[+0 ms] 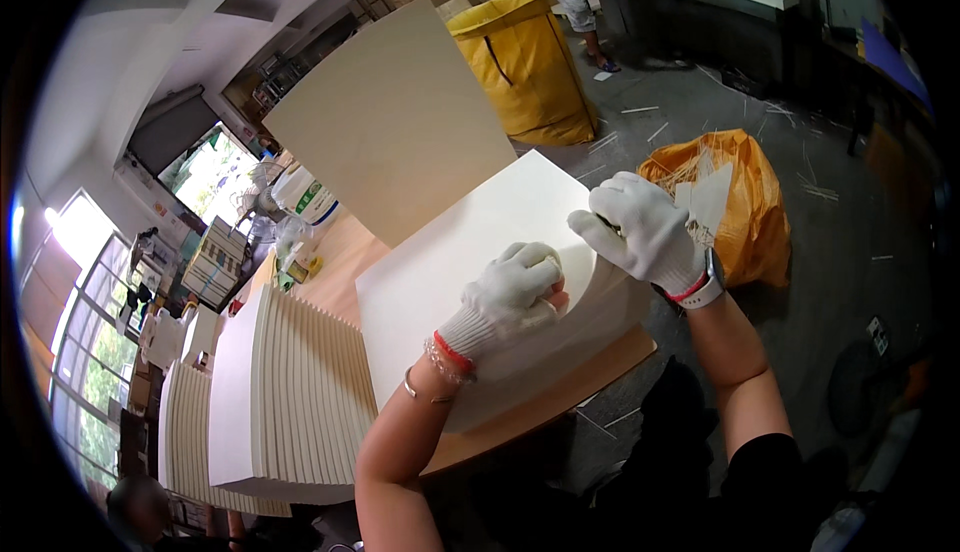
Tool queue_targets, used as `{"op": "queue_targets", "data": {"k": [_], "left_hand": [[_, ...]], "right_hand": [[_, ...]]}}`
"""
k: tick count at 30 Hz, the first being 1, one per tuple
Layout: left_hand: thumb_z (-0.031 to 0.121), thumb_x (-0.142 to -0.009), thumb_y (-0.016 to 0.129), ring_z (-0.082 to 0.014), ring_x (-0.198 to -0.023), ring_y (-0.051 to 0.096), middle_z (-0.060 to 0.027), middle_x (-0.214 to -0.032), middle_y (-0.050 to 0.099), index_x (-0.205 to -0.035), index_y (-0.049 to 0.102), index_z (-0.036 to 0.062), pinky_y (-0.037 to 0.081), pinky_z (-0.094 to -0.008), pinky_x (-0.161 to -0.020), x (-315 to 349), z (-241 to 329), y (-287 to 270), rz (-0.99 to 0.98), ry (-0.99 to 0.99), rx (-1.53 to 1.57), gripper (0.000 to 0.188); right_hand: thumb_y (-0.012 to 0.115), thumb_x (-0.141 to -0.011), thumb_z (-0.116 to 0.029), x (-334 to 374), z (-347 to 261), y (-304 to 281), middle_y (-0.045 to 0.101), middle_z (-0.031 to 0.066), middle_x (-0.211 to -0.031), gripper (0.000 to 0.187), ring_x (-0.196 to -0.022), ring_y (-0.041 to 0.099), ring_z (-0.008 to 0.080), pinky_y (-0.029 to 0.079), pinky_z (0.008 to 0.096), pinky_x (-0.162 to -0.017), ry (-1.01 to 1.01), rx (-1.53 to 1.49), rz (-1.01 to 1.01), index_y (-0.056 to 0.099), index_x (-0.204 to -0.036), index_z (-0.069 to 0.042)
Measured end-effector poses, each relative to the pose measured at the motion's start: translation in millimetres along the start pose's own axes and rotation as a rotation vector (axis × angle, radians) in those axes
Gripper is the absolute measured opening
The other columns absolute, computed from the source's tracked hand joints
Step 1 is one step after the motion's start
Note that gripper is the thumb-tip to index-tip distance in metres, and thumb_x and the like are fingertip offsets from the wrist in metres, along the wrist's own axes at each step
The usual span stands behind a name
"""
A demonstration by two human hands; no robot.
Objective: The person picks up individual white paper sheets from a stack on a table and places them onto a separate stack. The person wears white gloves and handles the paper one sheet at a time, repeating this action throughout the video.
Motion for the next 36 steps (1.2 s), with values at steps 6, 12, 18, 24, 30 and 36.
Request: {"op": "queue_targets", "data": {"k": [6, 12, 18, 24, 30, 36], "left_hand": [[0.002, -0.078, 0.069, -0.0211, -0.083, 0.06, -0.0077, -0.097, 0.064, -0.083, 0.058, 0.0017, 0.05, -0.0319, -0.073, 2.6, -0.1, -2.5, 0.032, -0.094, 0.227, 0.012], [0.005, -0.079, 0.075, -0.0183, -0.088, 0.06, -0.0111, -0.105, 0.065, -0.082, 0.054, 0.0013, 0.05, -0.0303, -0.076, 5.3, -6.0, -8.6, 0.001, -0.18, 0.396, 0.022], [0.016, -0.077, 0.083, -0.02, -0.096, 0.061, -0.0133, -0.11, 0.064, -0.086, 0.05, 0.0038, 0.05, -0.0313, -0.086, 8.3, -9.8, -6.5, 0.018, -0.132, 0.291, 0.036], [0.011, -0.077, 0.081, -0.0221, -0.105, 0.061, -0.0148, -0.115, 0.063, -0.114, 0.061, 0.0034, 0.048, -0.0309, -0.092, 11.6, 0.8, -8.4, 0.1, -0.3, 0.355, 0.042], [0.008, -0.077, 0.08, -0.0295, -0.113, 0.06, -0.0178, -0.128, 0.057, -0.112, 0.065, 0.0047, 0.048, -0.0335, -0.093, 4.7, -5.4, -10.0, -0.043, -0.026, 0.202, 0.038], [0.01, -0.077, 0.078, -0.036, -0.115, 0.057, -0.0181, -0.137, 0.05, -0.108, 0.063, 0.0048, 0.05, -0.0368, -0.092, 5.7, -1.7, -7.1, 0.086, 0.007, 0.211, 0.035]], "right_hand": [[0.065, -0.088, -0.019, 6.3, 1.2, 2.1, 0.053, 0.0109, -0.07, 0.017, -0.066, 0.054, 0.0276, 0.043, 0.0392, -0.061, -0.09, 0.015, 0.114, 0.061, -0.086, -0.003], [0.06, -0.088, -0.013, 15.0, 1.6, 2.9, 0.048, 0.0087, -0.071, 0.019, -0.063, 0.052, 0.0251, 0.039, 0.0384, -0.057, -0.046, 0.053, 0.146, 0.062, -0.102, -0.002], [0.06, -0.086, -0.012, 15.2, 1.8, 5.5, 0.046, 0.0089, -0.069, 0.019, -0.062, 0.05, 0.0245, 0.039, 0.0371, -0.056, -0.072, 0.097, 0.193, 0.061, -0.101, 0.0], [0.06, -0.089, -0.008, 14.7, 5.8, 6.3, 0.047, 0.0093, -0.07, 0.013, -0.062, 0.049, 0.025, 0.041, 0.0374, -0.059, 0.024, -0.094, 0.215, 0.062, -0.097, 0.003], [0.059, -0.091, -0.005, 16.7, 1.7, 5.9, 0.05, 0.0096, -0.073, 0.013, -0.066, 0.051, 0.026, 0.042, 0.0378, -0.061, -0.014, -0.078, 0.253, 0.063, -0.098, 0.005], [0.062, -0.085, -0.002, 20.5, 2.4, 7.3, 0.05, 0.01, -0.076, 0.022, -0.068, 0.052, 0.026, 0.043, 0.0369, -0.061, -0.09, -0.001, 0.252, 0.063, -0.107, 0.004]]}}
Point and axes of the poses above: each hand's wrist, its own x-axis away from the middle knuckle, its own y-axis out of the palm, z = x × y, the point moved 3 cm from there along -x, towards the middle knuckle
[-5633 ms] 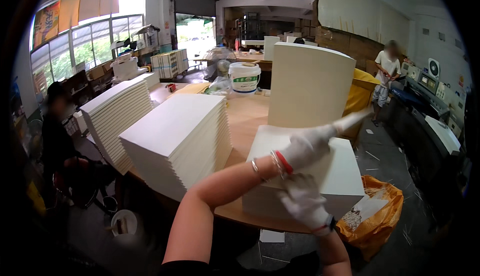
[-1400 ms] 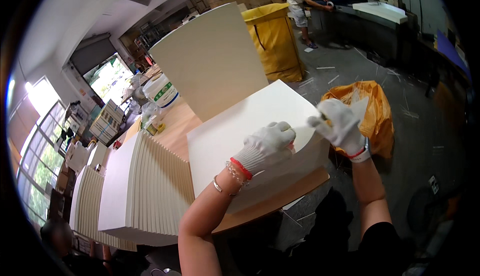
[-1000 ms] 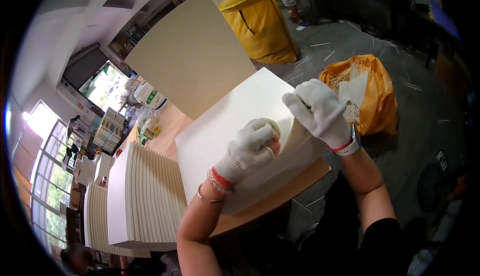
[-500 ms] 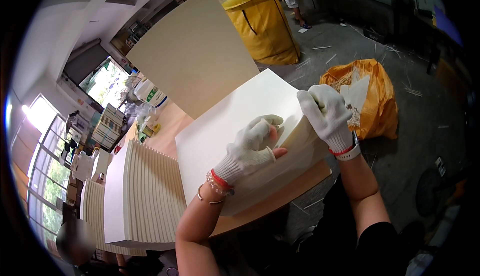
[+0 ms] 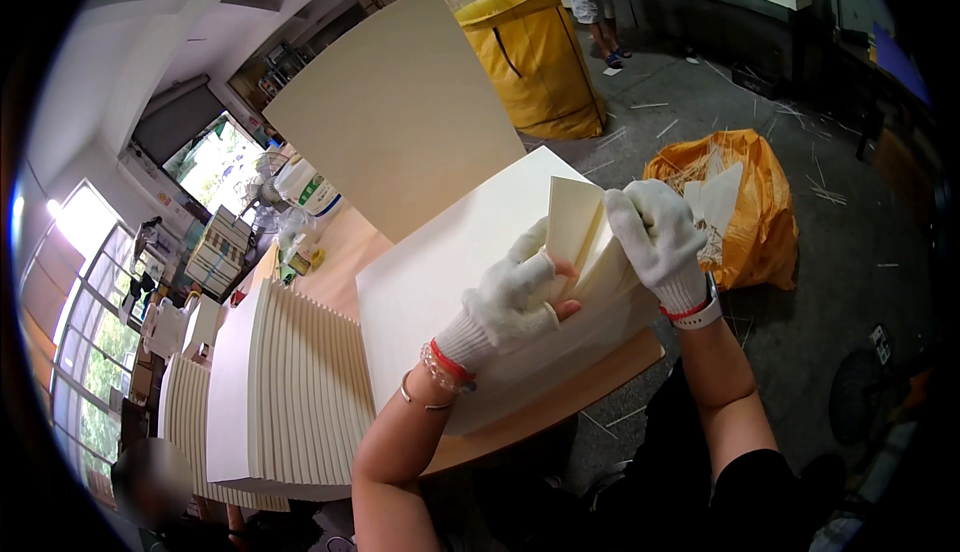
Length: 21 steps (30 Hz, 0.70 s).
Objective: The person picks up individual white paper sheets from a stack on a table and places them onto a separate stack. The person wears white gloves and handles the paper one sheet at a time, repeating this action throughout the video.
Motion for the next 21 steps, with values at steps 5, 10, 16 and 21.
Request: {"op": "queue_targets", "data": {"k": [5, 10, 16, 21], "left_hand": [[0.008, -0.079, 0.077, -0.031, -0.107, 0.06, -0.0181, -0.135, 0.052, -0.114, 0.066, 0.0064, 0.048, -0.0331, -0.09, 1.3, 3.7, -1.9, -0.049, -0.071, -0.125, 0.037], [0.009, -0.08, 0.076, -0.0298, -0.107, 0.061, -0.0176, -0.134, 0.054, -0.116, 0.067, 0.0092, 0.048, -0.0333, -0.089, -2.5, 3.2, -2.1, -0.089, -0.052, -0.054, 0.038], [0.009, -0.08, 0.075, -0.0393, -0.119, 0.056, -0.0243, -0.144, 0.043, -0.118, 0.061, 0.0039, 0.048, -0.0369, -0.096, 0.4, 0.1, 2.2, -0.003, 0.026, -0.073, 0.041], [0.001, -0.08, 0.07, -0.0355, -0.12, 0.056, -0.0219, -0.141, 0.047, -0.136, 0.053, 0.007, 0.046, -0.0353, -0.097, 0.0, 6.2, -3.2, -0.069, 0.027, -0.07, 0.059]], "right_hand": [[0.064, -0.08, 0.0, 2.7, 7.4, 2.2, 0.051, 0.0099, -0.08, 0.034, -0.068, 0.052, 0.0252, 0.045, 0.0354, -0.06, 0.063, -0.087, 0.023, 0.062, -0.114, 0.002], [0.065, -0.08, 0.0, 1.3, 2.0, 2.9, 0.05, 0.0085, -0.079, 0.033, -0.067, 0.052, 0.0234, 0.045, 0.035, -0.058, -0.089, 0.035, 0.056, 0.062, -0.113, 0.003], [0.065, -0.08, 0.0, 1.9, -0.5, 3.5, 0.05, 0.0091, -0.079, 0.031, -0.067, 0.052, 0.0239, 0.045, 0.0352, -0.059, -0.136, 0.135, 0.105, 0.062, -0.111, 0.003], [0.064, -0.084, -0.002, -0.7, 1.4, 0.8, 0.049, 0.0091, -0.076, 0.019, -0.066, 0.051, 0.0256, 0.044, 0.0366, -0.062, 0.092, -0.083, 0.027, 0.063, -0.103, 0.002]]}}
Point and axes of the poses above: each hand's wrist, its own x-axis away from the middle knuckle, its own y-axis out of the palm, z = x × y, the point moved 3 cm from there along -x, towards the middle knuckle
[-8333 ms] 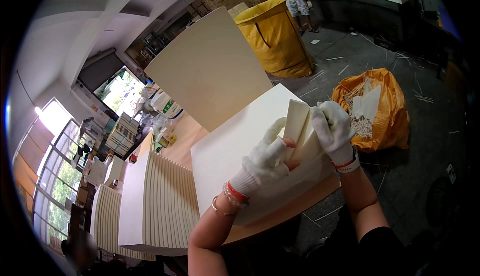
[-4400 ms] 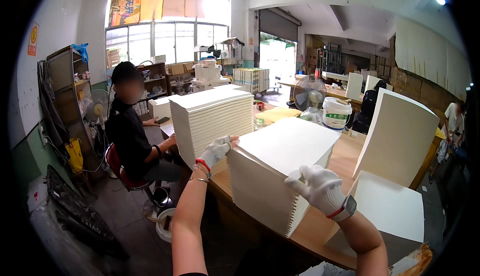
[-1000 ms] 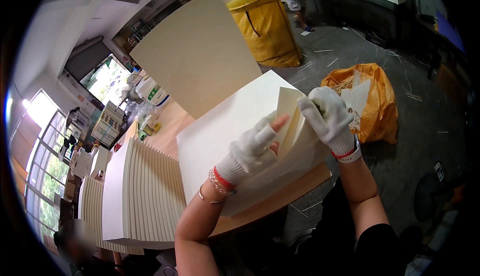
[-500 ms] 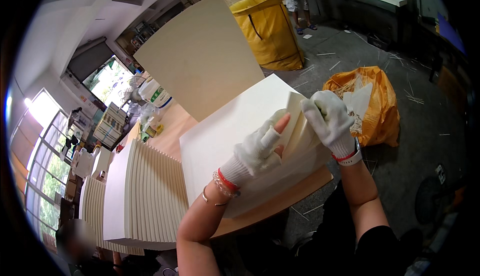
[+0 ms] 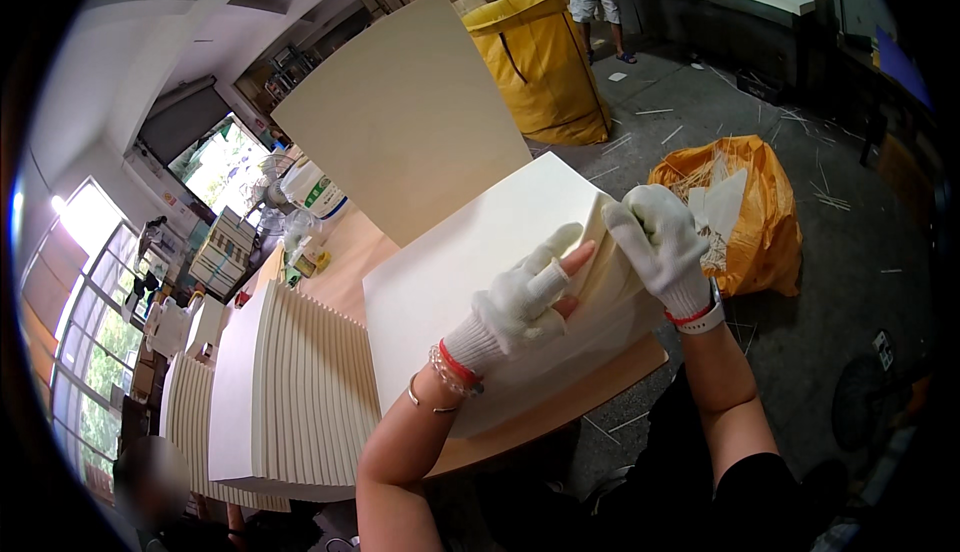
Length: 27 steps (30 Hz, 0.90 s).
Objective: The person picks up individual white paper sheets from a stack on a table and places them onto a separate stack. The person wears white gloves and handles the paper one sheet at a time, repeating this action throughout the video.
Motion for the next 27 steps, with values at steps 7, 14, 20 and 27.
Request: {"op": "queue_targets", "data": {"k": [7, 14, 20, 27], "left_hand": [[-0.001, -0.084, 0.066, -0.0271, -0.104, 0.061, -0.0156, -0.123, 0.06, -0.14, 0.051, 0.0061, 0.046, -0.0334, -0.094, 6.2, -6.9, 3.2, 0.074, -0.053, 0.027, 0.058], [0.009, -0.076, 0.08, -0.0315, -0.113, 0.06, -0.0185, -0.135, 0.053, -0.114, 0.066, 0.0073, 0.045, -0.0343, -0.096, -2.8, -2.9, 6.0, 0.036, -0.106, 0.067, 0.041], [0.009, -0.079, 0.075, -0.0366, -0.112, 0.059, -0.0222, -0.137, 0.048, -0.11, 0.061, 0.0076, 0.046, -0.0387, -0.098, -3.0, -6.6, 4.0, 0.077, -0.005, 0.048, 0.033], [0.011, -0.084, 0.071, -0.0347, -0.12, 0.056, -0.0201, -0.142, 0.047, -0.117, 0.064, 0.0092, 0.046, -0.0348, -0.096, -1.9, -11.7, 3.4, -0.097, -0.132, 0.03, 0.034]], "right_hand": [[0.062, -0.089, -0.004, -0.8, 0.2, -1.1, 0.05, 0.0099, -0.076, 0.01, -0.067, 0.051, 0.0262, 0.043, 0.0373, -0.062, 0.042, -0.08, -0.008, 0.063, -0.098, 0.0], [0.06, -0.086, 0.001, 6.0, 3.3, 1.0, 0.052, 0.0093, -0.08, 0.033, -0.067, 0.052, 0.025, 0.045, 0.036, -0.062, -0.149, 0.061, 0.067, 0.059, -0.119, 0.002], [0.06, -0.087, -0.001, 4.9, 4.6, 1.6, 0.051, 0.009, -0.078, 0.028, -0.066, 0.051, 0.025, 0.043, 0.0362, -0.061, -0.132, 0.07, 0.103, 0.059, -0.115, 0.004], [0.057, -0.093, -0.007, 0.1, -0.2, 1.5, 0.049, 0.0091, -0.073, 0.012, -0.066, 0.049, 0.0259, 0.041, 0.0375, -0.061, 0.026, -0.039, 0.05, 0.063, -0.1, 0.0]]}}
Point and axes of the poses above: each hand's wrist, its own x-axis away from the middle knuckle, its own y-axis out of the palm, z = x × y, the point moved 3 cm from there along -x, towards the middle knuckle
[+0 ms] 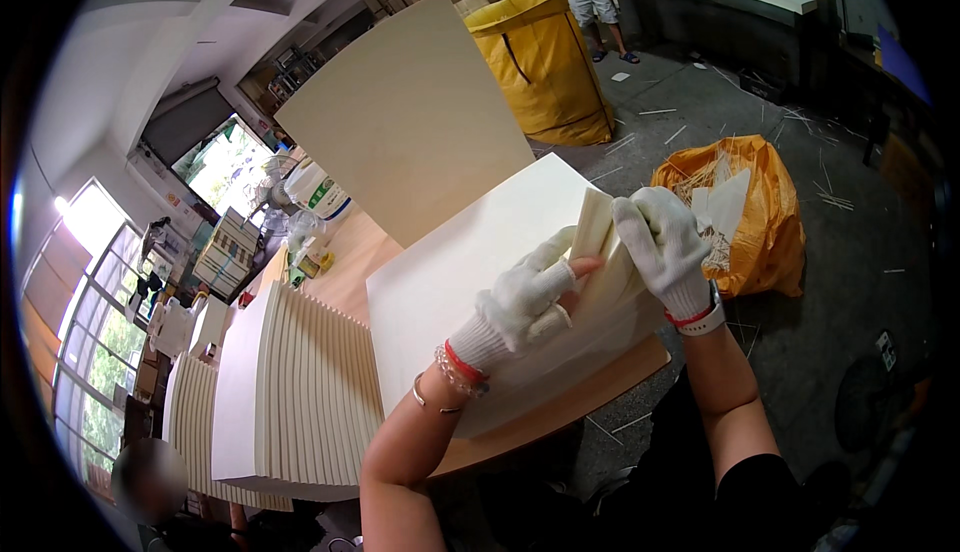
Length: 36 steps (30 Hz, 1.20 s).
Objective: The person picks up individual white paper sheets from a stack on a table and places them onto a separate stack. The person wears white gloves and handles the paper one sheet at a time, repeating this action throughout the video.
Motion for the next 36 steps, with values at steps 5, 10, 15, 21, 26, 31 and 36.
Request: {"op": "queue_targets", "data": {"k": [5, 10, 15, 21, 26, 31, 36], "left_hand": [[0.01, -0.08, 0.075, -0.0358, -0.13, 0.049, -0.0214, -0.147, 0.042, -0.116, 0.064, 0.0089, 0.042, -0.0367, -0.102, -0.9, 5.6, 4.4, 0.164, 0.081, 0.036, 0.038], [0.008, -0.078, 0.073, -0.0393, -0.125, 0.053, -0.0233, -0.147, 0.04, -0.121, 0.062, 0.01, 0.048, -0.0381, -0.098, 0.9, -2.4, 3.5, 0.173, 0.103, -0.011, 0.045], [0.003, -0.076, 0.073, -0.0373, -0.129, 0.05, -0.0236, -0.15, 0.037, -0.125, 0.062, 0.01, 0.043, -0.0372, -0.101, 1.5, 2.9, 2.1, 0.091, 0.065, 0.041, 0.05], [0.006, -0.071, 0.079, -0.0422, -0.123, 0.054, -0.0263, -0.149, 0.035, -0.124, 0.062, 0.01, 0.049, -0.0389, -0.095, 0.4, -1.2, 5.4, 0.181, 0.135, -0.048, 0.055], [-0.001, -0.075, 0.074, -0.0391, -0.13, 0.049, -0.0253, -0.148, 0.04, -0.12, 0.064, 0.01, 0.043, -0.0379, -0.101, 0.1, 7.0, 4.6, 0.203, 0.085, 0.019, 0.047], [0.0, -0.075, 0.075, -0.0332, -0.112, 0.059, -0.0193, -0.129, 0.055, -0.118, 0.062, 0.0067, 0.047, -0.0356, -0.091, -0.2, 0.5, 2.1, 0.066, 0.098, -0.081, 0.046], [0.005, -0.073, 0.081, -0.0317, -0.107, 0.06, -0.0151, -0.121, 0.058, -0.117, 0.062, 0.0064, 0.048, -0.0347, -0.089, -1.5, 8.5, 4.9, 0.194, 0.133, 0.005, 0.047]], "right_hand": [[0.057, -0.093, -0.007, 1.3, 2.5, 0.2, 0.047, 0.0088, -0.072, 0.011, -0.066, 0.049, 0.0256, 0.041, 0.0374, -0.062, 0.018, -0.009, 0.019, 0.063, -0.098, 0.001], [0.058, -0.092, -0.006, 1.5, 1.9, 0.0, 0.047, 0.0084, -0.072, 0.01, -0.066, 0.049, 0.0249, 0.041, 0.037, -0.061, 0.0, -0.036, 0.018, 0.062, -0.097, 0.001], [0.058, -0.091, -0.005, 3.0, 2.4, -0.9, 0.048, 0.0086, -0.074, 0.015, -0.066, 0.049, 0.0252, 0.041, 0.0371, -0.061, -0.049, 0.013, 0.015, 0.061, -0.105, 0.0], [0.057, -0.091, -0.005, 4.0, 3.7, -0.3, 0.049, 0.0087, -0.074, 0.019, -0.067, 0.05, 0.0258, 0.041, 0.0377, -0.061, -0.075, 0.02, 0.031, 0.062, -0.109, -0.001], [0.059, -0.091, -0.006, 5.4, 5.5, -0.7, 0.05, 0.0085, -0.074, 0.017, -0.068, 0.05, 0.0258, 0.042, 0.038, -0.062, -0.009, -0.028, 0.004, 0.062, -0.107, -0.001], [0.059, -0.091, -0.006, 4.9, 2.4, 0.1, 0.05, 0.0084, -0.074, 0.012, -0.07, 0.052, 0.0259, 0.042, 0.0378, -0.063, -0.012, 0.005, -0.025, 0.063, -0.101, 0.0], [0.059, -0.091, -0.006, 3.9, 3.5, -1.0, 0.051, 0.0092, -0.074, 0.01, -0.068, 0.052, 0.0267, 0.042, 0.0377, -0.062, 0.041, -0.011, -0.004, 0.062, -0.099, 0.0]]}}
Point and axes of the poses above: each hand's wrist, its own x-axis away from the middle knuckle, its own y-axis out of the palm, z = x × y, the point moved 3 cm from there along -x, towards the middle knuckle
